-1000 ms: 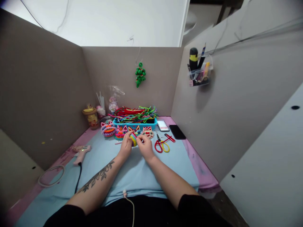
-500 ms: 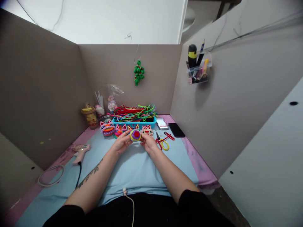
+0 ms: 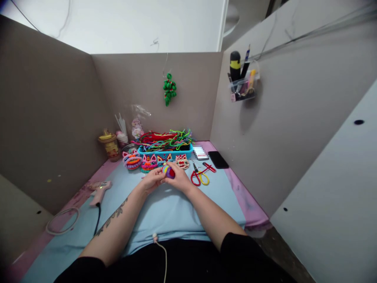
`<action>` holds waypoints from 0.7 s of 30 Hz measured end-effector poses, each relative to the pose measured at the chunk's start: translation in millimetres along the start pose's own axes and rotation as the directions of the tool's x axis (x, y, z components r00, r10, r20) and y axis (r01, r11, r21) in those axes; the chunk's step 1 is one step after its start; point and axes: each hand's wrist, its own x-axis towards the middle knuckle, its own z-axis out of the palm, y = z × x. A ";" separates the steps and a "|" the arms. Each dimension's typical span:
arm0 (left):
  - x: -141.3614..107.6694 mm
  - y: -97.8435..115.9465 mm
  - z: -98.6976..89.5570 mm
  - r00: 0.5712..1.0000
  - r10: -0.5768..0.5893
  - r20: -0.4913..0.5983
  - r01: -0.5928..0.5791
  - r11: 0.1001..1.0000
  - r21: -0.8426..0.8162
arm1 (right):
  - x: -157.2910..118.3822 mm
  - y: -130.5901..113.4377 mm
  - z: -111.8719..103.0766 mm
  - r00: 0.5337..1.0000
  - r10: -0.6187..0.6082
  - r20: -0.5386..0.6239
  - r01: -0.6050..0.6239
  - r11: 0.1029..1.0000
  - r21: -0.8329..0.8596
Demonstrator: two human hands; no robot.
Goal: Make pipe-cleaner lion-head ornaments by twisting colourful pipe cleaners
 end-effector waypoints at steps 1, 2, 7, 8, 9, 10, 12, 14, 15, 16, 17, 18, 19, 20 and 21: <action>0.1 -0.3 0.3 1.000 -0.002 0.007 0.002 1.000 0.012 | -0.3 0.9 -0.2 1.000 -0.014 0.008 0.014 1.000 -0.019; 0.4 -0.7 0.4 1.000 -0.005 0.002 0.005 1.000 0.026 | -0.8 1.3 -0.4 1.000 -0.026 0.014 0.027 0.999 -0.037; 2.0 -2.7 -0.2 0.996 0.009 -0.090 -0.002 0.997 0.082 | -5.2 -5.0 1.7 1.000 -0.024 -0.018 0.021 0.990 -0.140; 2.2 -3.1 -0.3 0.994 0.015 -0.106 -0.006 0.997 0.081 | -6.0 -6.9 2.3 1.000 -0.008 -0.030 0.003 0.987 -0.158; 2.4 -3.5 -0.3 0.993 0.017 -0.115 -0.008 0.997 0.078 | -6.4 -8.7 2.5 0.999 0.008 -0.037 -0.015 0.985 -0.170; 2.6 -3.7 -0.5 0.993 0.016 -0.118 -0.007 0.997 0.074 | -6.6 -10.2 2.2 0.999 0.019 -0.035 -0.025 0.984 -0.175; 2.7 -3.8 -1.0 0.994 0.002 -0.111 0.004 0.998 0.057 | -5.9 -12.1 -0.1 1.000 -0.006 0.015 0.008 0.986 -0.166; 2.5 -3.6 -1.9 0.995 -0.011 -0.095 0.013 1.000 0.022 | -4.4 -12.6 -3.6 0.988 -0.103 0.117 0.119 0.984 -0.136; 2.5 -3.5 -2.3 0.996 -0.015 -0.088 0.015 1.000 -0.002 | -3.6 -12.4 -5.2 0.972 -0.161 0.170 0.182 0.977 -0.111; 2.4 -3.7 -2.6 0.997 -0.019 -0.080 0.016 0.999 -0.027 | -3.0 -11.9 -6.4 0.954 -0.211 0.211 0.233 0.969 -0.085; 2.5 -4.0 -2.8 0.997 -0.025 -0.070 0.021 0.998 -0.051 | -2.5 -11.2 -7.1 0.942 -0.243 0.231 0.264 0.962 -0.064; 2.6 -4.6 -2.8 0.998 -0.031 -0.059 0.027 0.997 -0.072 | -2.1 -10.1 -7.3 0.939 -0.254 0.230 0.273 0.961 -0.053; 2.8 -5.4 -2.5 0.998 -0.040 -0.047 0.036 0.995 -0.089 | -1.8 -8.8 -6.9 0.945 -0.249 0.211 0.266 0.963 -0.052; 3.1 -6.3 -2.0 0.998 -0.050 -0.038 0.046 0.994 -0.098 | -1.6 -7.2 -6.2 0.954 -0.237 0.185 0.252 0.966 -0.059; 3.5 -7.2 -1.2 0.998 -0.059 -0.033 0.055 0.993 -0.101 | -1.5 -5.5 -5.2 0.962 -0.225 0.157 0.238 0.969 -0.068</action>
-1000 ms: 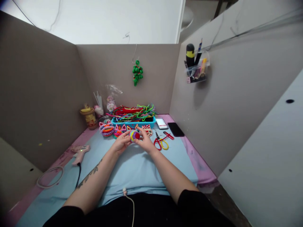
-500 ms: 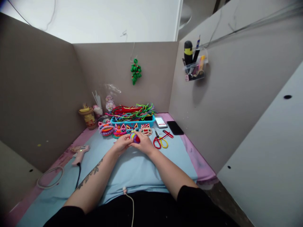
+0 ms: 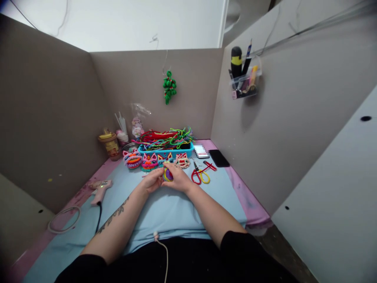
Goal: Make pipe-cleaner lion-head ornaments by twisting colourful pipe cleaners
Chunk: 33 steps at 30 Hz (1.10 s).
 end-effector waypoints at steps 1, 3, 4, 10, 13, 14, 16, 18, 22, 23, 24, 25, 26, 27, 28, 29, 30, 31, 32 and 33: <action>0.5 -1.0 0.8 1.000 -0.002 -0.002 0.002 1.000 0.003 | 0.0 1.6 1.2 1.000 0.011 -0.023 -0.011 1.000 -0.004; 1.3 -2.5 2.5 1.000 0.008 -0.011 -0.008 1.000 0.025 | -0.1 4.5 3.7 0.998 0.020 -0.056 -0.020 1.000 0.002; 1.6 -3.0 3.2 1.000 0.018 -0.017 -0.017 0.999 0.040 | -0.1 5.6 4.8 0.997 0.023 -0.070 -0.023 1.000 0.009; 3.7 -6.7 0.5 0.999 0.018 -0.043 -0.015 0.997 0.075 | -1.9 9.0 11.1 0.996 0.007 -0.092 -0.006 1.000 0.006; 5.0 -9.1 -2.3 0.999 -0.021 -0.036 0.023 0.998 0.054 | -2.8 11.0 12.5 0.998 -0.014 -0.066 0.014 1.000 0.004; 5.3 -9.5 -2.8 0.999 -0.030 -0.038 0.032 0.998 0.045 | -2.7 11.2 12.2 0.998 -0.017 -0.060 0.017 1.000 0.004; 5.7 -9.1 -3.2 0.998 -0.037 -0.056 0.039 0.999 0.023 | -1.8 10.0 10.8 0.998 -0.017 -0.057 0.018 1.000 0.006; 5.9 -7.5 -2.9 0.996 -0.026 -0.090 0.026 1.000 -0.006 | -0.3 6.7 8.5 0.999 -0.029 -0.045 0.030 0.999 0.024; 6.6 -3.9 -1.2 0.988 -0.009 -0.153 -0.003 0.997 -0.081 | 1.0 0.7 5.4 0.999 -0.033 -0.003 0.033 0.996 0.080; 6.7 -3.6 -0.7 0.988 -0.018 -0.155 0.003 0.996 -0.091 | 0.7 0.5 5.3 1.000 -0.001 -0.013 0.002 0.997 0.082; 6.7 -3.5 -0.2 0.988 -0.025 -0.152 0.011 0.996 -0.093 | 0.4 0.9 5.3 0.999 0.040 -0.031 -0.038 0.996 0.078; 6.7 -3.7 0.2 0.988 -0.026 -0.149 0.013 0.996 -0.085 | -0.1 1.8 5.6 0.995 0.083 -0.053 -0.079 0.994 0.071; 6.6 -4.0 0.6 0.989 -0.016 -0.147 0.006 0.998 -0.069 | -0.5 2.8 5.9 0.990 0.118 -0.075 -0.113 0.992 0.064; 6.5 -4.5 0.9 0.989 -0.001 -0.145 -0.007 0.999 -0.052 | -0.9 3.7 6.3 0.985 0.143 -0.093 -0.138 0.989 0.059; 6.4 -4.9 1.2 0.989 0.017 -0.146 -0.023 0.999 -0.039 | -1.2 4.5 6.7 0.982 0.157 -0.103 -0.151 0.987 0.058; 6.4 -5.5 1.6 0.988 0.033 -0.151 -0.039 0.999 -0.037 | -1.3 4.9 7.1 0.980 0.163 -0.110 -0.157 0.986 0.061; 6.5 -6.1 2.1 0.987 0.041 -0.157 -0.049 0.998 -0.042 | -1.4 5.0 7.6 0.980 0.162 -0.117 -0.155 0.986 0.067; 6.7 -6.8 2.6 0.986 0.041 -0.161 -0.050 0.997 -0.052 | -1.3 4.7 7.9 0.980 0.157 -0.121 -0.149 0.986 0.073; 7.1 -7.7 2.9 0.986 0.030 -0.164 -0.040 0.997 -0.060 | -1.1 4.1 8.0 0.981 0.149 -0.122 -0.141 0.987 0.077; 7.5 -8.7 2.9 0.986 0.016 -0.168 -0.026 0.998 -0.057 | -0.9 3.3 7.8 0.983 0.139 -0.118 -0.131 0.989 0.074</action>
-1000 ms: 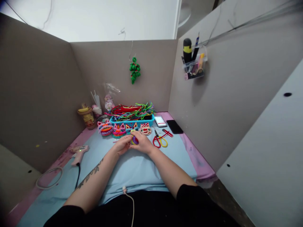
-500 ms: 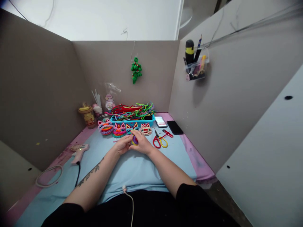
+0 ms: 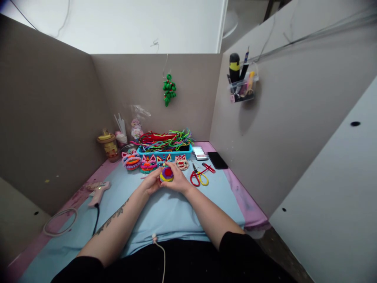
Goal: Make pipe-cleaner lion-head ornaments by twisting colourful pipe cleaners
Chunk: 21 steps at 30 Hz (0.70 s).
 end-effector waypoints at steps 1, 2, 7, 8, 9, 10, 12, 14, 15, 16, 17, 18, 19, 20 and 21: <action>0.6 -1.0 -0.6 1.000 -0.003 -0.018 0.003 1.000 0.022 | 0.2 -1.2 -0.6 1.000 -0.012 0.010 0.012 1.000 -0.011; 1.4 -1.9 -2.1 0.998 0.020 -0.062 -0.016 0.998 0.063 | 0.4 -2.9 -1.7 0.999 -0.023 0.025 0.024 0.999 -0.037; 5.8 2.5 -19.7 0.785 0.484 -0.386 -0.305 0.845 0.439 | 0.1 -16.4 -8.0 0.959 -0.011 0.282 0.111 0.934 -0.341; 6.5 5.0 -23.1 0.757 0.508 -0.410 -0.321 0.836 0.445 | -0.1 -19.0 -7.7 0.931 0.015 0.364 0.137 0.912 -0.388; 7.2 7.4 -25.7 0.739 0.506 -0.444 -0.319 0.844 0.432 | -0.1 -20.8 -6.5 0.896 0.040 0.442 0.165 0.895 -0.415; 7.9 9.7 -27.5 0.727 0.493 -0.478 -0.310 0.857 0.412 | 0.2 -21.5 -5.0 0.863 0.056 0.502 0.190 0.885 -0.426; 9.2 12.8 -28.8 0.726 0.461 -0.510 -0.304 0.880 0.364 | 1.8 -19.0 -2.0 0.838 0.064 0.542 0.210 0.879 -0.429; 10.1 13.6 -28.0 0.745 0.426 -0.513 -0.293 0.900 0.323 | 4.9 -11.8 -1.4 0.874 0.060 0.483 0.168 0.895 -0.414; 10.2 13.3 -27.0 0.757 0.410 -0.509 -0.283 0.908 0.310 | 6.5 -7.1 -2.3 0.899 0.066 0.433 0.120 0.914 -0.388; 10.0 12.4 -25.6 0.769 0.394 -0.503 -0.268 0.914 0.305 | 8.0 -2.1 -3.7 0.923 0.083 0.377 0.055 0.939 -0.341; 9.2 11.2 -23.6 0.786 0.375 -0.491 -0.246 0.919 0.308 | 9.1 2.9 -5.4 0.942 0.116 0.315 -0.027 0.961 -0.275; 7.9 9.6 -21.0 0.810 0.352 -0.469 -0.218 0.923 0.316 | 9.8 7.6 -7.1 0.954 0.167 0.249 -0.122 0.975 -0.186; 6.1 7.7 -17.8 0.841 0.319 -0.437 -0.182 0.928 0.326 | 9.8 11.7 -8.4 0.954 0.228 0.193 -0.218 0.973 -0.072; 3.7 5.7 -14.2 0.887 0.270 -0.374 -0.144 0.932 0.332 | 9.3 15.3 -9.2 0.946 0.287 0.149 -0.299 0.952 0.061; 1.0 3.6 -10.3 0.931 0.222 -0.289 -0.122 0.937 0.327 | 8.3 18.2 -9.4 0.935 0.336 0.114 -0.353 0.916 0.193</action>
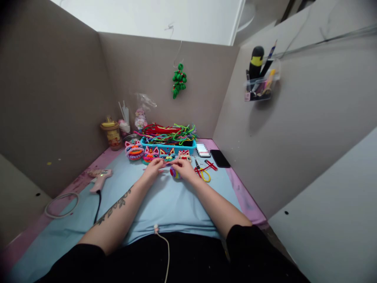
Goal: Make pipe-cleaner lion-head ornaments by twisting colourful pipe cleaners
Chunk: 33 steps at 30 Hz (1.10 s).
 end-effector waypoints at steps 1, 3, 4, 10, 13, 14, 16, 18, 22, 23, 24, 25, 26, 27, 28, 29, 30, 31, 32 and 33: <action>-4.1 -0.2 3.0 0.993 -0.037 0.108 0.038 0.999 -0.013 | -0.4 2.5 -0.1 0.999 0.031 -0.035 -0.026 0.992 0.125; -11.1 -0.7 7.5 0.930 -0.111 0.349 0.138 0.989 -0.053 | -1.9 5.8 1.2 0.993 0.056 -0.107 -0.025 0.961 0.274; -13.4 -1.1 8.8 0.910 -0.120 0.396 0.159 0.985 -0.069 | -2.8 6.4 2.2 0.988 0.057 -0.140 -0.015 0.958 0.286; -10.6 -7.4 6.2 0.924 -0.116 0.364 0.171 0.977 -0.123 | -12.7 -6.1 2.2 0.978 -0.204 -0.028 0.197 0.967 -0.164; -5.7 -10.6 3.6 0.912 -0.111 0.396 0.180 0.974 -0.141 | -17.5 -13.8 -0.5 0.947 -0.294 0.132 0.321 0.899 -0.298; -4.0 -10.9 2.6 0.921 -0.109 0.374 0.167 0.978 -0.127 | -18.2 -14.9 -0.9 0.944 -0.294 0.151 0.328 0.885 -0.330; -0.4 -10.2 0.0 0.965 -0.087 0.246 0.109 0.991 -0.075 | -17.8 -14.2 -0.5 0.942 -0.280 0.185 0.331 0.866 -0.375; 3.4 -7.9 -3.1 0.997 -0.033 0.072 0.034 0.999 -0.020 | -15.7 -11.3 1.0 0.936 -0.264 0.234 0.339 0.857 -0.389; 7.8 -2.2 -6.7 0.999 -0.016 -0.050 0.017 1.000 0.020 | -13.2 -7.9 -1.0 0.963 -0.207 0.170 0.262 0.861 -0.436; 7.9 -1.5 -6.4 0.998 -0.021 -0.058 0.023 0.999 0.038 | -14.0 -8.5 -3.2 0.973 -0.188 0.130 0.228 0.853 -0.469; 7.7 -1.3 -5.5 0.998 -0.021 -0.059 0.025 0.998 0.060 | -15.7 -9.4 -5.8 0.980 -0.171 0.100 0.198 0.839 -0.507; 7.2 -1.6 -4.3 0.998 -0.020 -0.055 0.024 0.996 0.081 | -18.0 -10.6 -8.4 0.984 -0.158 0.079 0.175 0.819 -0.547; 6.7 -2.3 -2.8 0.999 -0.018 -0.041 0.022 0.995 0.095 | -20.7 -11.8 -10.4 0.986 -0.150 0.072 0.163 0.797 -0.581; 6.2 -3.1 -1.4 1.000 -0.016 -0.023 0.018 0.995 0.103 | -23.5 -12.8 -11.8 0.986 -0.148 0.077 0.164 0.779 -0.605; 5.8 -3.9 -0.1 1.000 -0.015 -0.006 0.016 0.994 0.105 | -26.1 -13.5 -12.1 0.984 -0.151 0.096 0.178 0.764 -0.620; 5.4 -4.7 0.9 1.000 -0.014 0.008 0.014 0.994 0.105 | -28.4 -14.0 -11.5 0.979 -0.160 0.128 0.205 0.752 -0.626; 5.2 -5.2 1.4 1.000 -0.013 0.016 0.011 0.995 0.104 | -30.0 -14.1 -10.2 0.970 -0.174 0.171 0.243 0.739 -0.628; 5.2 -5.4 1.5 1.000 -0.007 0.020 0.005 0.995 0.102 | -31.0 -13.9 -8.4 0.958 -0.189 0.216 0.284 0.725 -0.627; 5.2 -5.4 1.1 1.000 0.000 0.021 -0.002 0.995 0.101 | -31.1 -13.6 -6.5 0.945 -0.201 0.258 0.322 0.710 -0.627; 5.2 -5.1 0.5 1.000 0.005 0.018 -0.007 0.995 0.102 | -30.6 -13.2 -4.9 0.933 -0.207 0.294 0.352 0.695 -0.627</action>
